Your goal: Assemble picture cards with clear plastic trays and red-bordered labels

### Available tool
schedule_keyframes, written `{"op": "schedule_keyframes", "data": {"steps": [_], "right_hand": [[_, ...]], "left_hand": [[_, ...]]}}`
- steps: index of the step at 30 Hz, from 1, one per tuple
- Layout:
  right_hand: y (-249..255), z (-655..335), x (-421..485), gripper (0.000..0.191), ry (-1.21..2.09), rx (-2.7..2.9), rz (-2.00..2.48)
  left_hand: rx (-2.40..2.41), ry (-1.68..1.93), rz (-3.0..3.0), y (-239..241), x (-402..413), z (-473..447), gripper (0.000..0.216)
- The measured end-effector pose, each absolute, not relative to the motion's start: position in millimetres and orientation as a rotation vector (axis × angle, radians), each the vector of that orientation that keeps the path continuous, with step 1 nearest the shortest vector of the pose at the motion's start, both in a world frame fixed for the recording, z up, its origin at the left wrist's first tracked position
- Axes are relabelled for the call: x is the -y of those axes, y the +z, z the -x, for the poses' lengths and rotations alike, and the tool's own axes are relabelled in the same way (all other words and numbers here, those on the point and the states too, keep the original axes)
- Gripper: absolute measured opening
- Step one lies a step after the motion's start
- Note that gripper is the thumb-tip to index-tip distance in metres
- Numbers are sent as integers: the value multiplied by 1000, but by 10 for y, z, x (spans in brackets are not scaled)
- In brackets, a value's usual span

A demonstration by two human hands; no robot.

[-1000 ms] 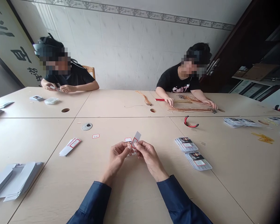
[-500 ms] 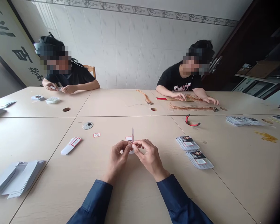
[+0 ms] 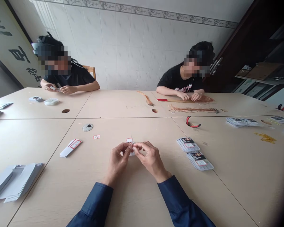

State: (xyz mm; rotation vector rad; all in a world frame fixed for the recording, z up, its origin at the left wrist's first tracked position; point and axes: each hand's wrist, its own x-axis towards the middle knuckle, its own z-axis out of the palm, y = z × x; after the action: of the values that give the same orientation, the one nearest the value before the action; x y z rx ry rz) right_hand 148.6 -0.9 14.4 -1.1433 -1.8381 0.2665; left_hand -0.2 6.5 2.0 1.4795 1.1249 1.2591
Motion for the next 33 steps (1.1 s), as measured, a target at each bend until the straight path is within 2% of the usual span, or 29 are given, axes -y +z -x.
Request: {"op": "schedule_keyframes", "data": {"steps": [33], "right_hand": [[135, -1504, 4, 11, 245, 1895, 1176]], "left_hand": [[-1241, 1228, -1688, 28, -41, 10, 21]]}}
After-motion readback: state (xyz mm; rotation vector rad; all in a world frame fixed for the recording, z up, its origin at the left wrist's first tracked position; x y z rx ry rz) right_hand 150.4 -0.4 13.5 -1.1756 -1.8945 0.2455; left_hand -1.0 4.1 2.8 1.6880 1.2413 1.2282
